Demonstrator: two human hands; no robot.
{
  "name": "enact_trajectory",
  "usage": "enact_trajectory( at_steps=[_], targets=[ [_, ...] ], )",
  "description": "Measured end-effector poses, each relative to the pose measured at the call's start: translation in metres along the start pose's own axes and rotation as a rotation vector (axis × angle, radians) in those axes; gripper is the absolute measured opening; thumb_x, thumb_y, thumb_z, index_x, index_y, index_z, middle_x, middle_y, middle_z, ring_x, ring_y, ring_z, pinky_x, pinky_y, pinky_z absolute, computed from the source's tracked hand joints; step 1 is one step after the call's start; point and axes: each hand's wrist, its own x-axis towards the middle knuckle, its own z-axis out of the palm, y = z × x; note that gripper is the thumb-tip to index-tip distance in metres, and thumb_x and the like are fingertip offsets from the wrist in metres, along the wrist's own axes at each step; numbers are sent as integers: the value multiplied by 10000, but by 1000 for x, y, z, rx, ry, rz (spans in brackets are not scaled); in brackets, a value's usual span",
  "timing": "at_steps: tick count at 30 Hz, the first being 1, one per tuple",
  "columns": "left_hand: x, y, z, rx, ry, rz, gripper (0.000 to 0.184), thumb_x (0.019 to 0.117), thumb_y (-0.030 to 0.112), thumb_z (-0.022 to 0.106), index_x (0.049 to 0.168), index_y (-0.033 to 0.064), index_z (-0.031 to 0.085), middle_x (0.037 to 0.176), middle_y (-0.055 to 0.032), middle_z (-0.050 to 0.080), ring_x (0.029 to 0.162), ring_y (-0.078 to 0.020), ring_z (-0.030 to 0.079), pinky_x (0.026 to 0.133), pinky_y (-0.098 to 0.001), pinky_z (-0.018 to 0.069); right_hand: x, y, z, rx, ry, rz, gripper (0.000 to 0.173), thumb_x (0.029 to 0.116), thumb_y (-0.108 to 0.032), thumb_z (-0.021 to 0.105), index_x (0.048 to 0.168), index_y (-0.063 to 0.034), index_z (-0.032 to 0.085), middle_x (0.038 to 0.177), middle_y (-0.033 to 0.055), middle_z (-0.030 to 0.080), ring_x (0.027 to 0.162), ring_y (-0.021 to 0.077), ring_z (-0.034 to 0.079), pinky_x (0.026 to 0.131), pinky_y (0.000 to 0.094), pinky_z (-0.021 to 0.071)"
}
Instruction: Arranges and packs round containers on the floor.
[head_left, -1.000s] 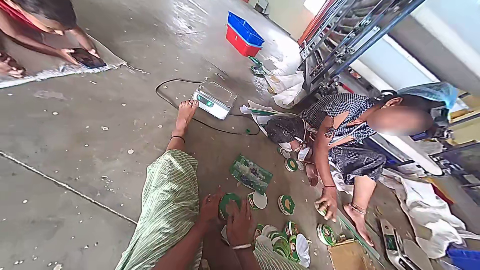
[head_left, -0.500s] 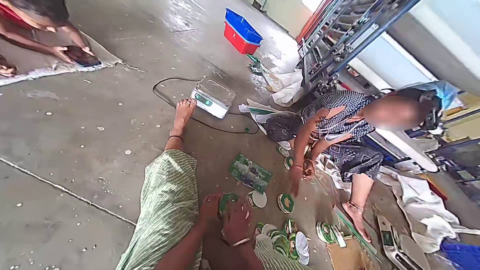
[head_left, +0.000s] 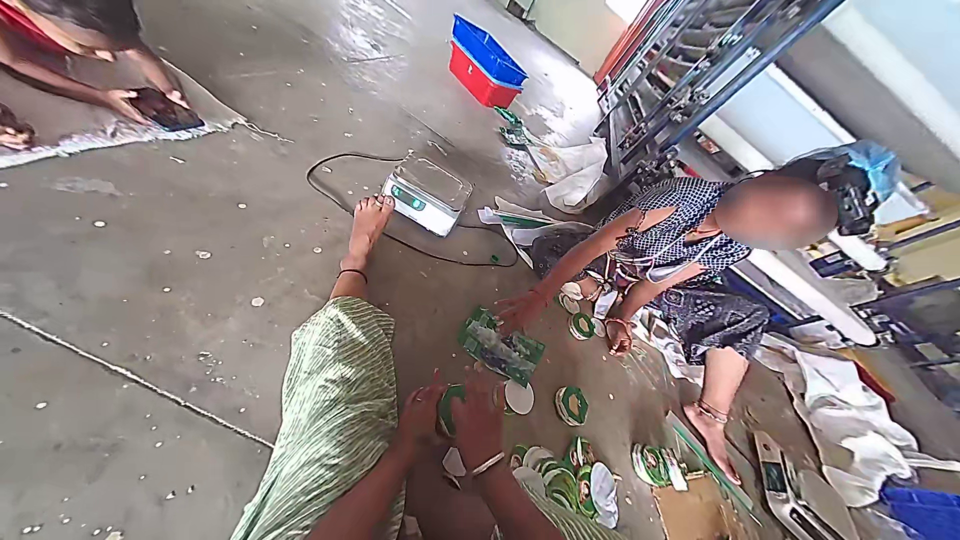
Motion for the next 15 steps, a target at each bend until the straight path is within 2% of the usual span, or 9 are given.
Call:
enact_trajectory(
  at_steps=[2,3,5,7,9,12,15],
  targets=[
    [1,-3,1,-7,4,5,1338,581,263,973,1594,-72,166,1455,-186,581,1381,-366,517,1232,-538,245,1,11,5,92,75,189,266,873,-24,664,1106,-66,785,1422,244,595,1398,489,469,1108,793,236],
    [2,-5,2,-12,2,5,1341,581,276,975,1596,-66,169,1462,-185,574,1387,-367,510,1233,-540,242,-2,18,9,164,64,302,312,902,-65,621,1185,-55,752,1465,263,547,1430,510,411,1116,800,196],
    [2,-6,3,-16,-8,2,1336,589,279,973,1598,-61,166,1477,-183,562,1398,-364,500,1237,-537,234,-10,24,16,295,-77,464,443,1011,-216,512,1430,-103,602,1596,266,380,1506,529,242,1139,787,120],
    [2,-6,2,-9,-23,-5,1325,603,267,961,1601,-60,152,1478,-180,561,1399,-358,500,1237,-536,234,-16,21,27,305,-202,486,529,1053,-303,432,1563,-164,447,1658,252,259,1539,521,130,1155,776,76],
    [2,-6,3,2,-27,-11,1289,639,268,937,1602,-58,145,1474,-180,563,1398,-359,500,1235,-538,241,-21,16,34,308,-229,443,548,1064,-335,399,1590,-181,397,1671,257,212,1545,524,83,1161,775,39],
    [3,-6,4,11,-40,-27,1105,768,173,827,1606,-57,143,1494,-201,540,1418,-385,474,1236,-557,236,-27,11,40,328,-188,299,514,1048,-345,421,1545,-230,486,1659,258,251,1535,545,90,1125,816,24],
    [4,-2,3,11,-48,-39,943,850,43,704,1607,-51,150,1501,-197,534,1423,-375,471,1246,-530,222,-37,12,41,296,-171,121,490,1024,-366,437,1491,-285,558,1640,266,293,1508,589,133,1110,829,54]
  ],
)
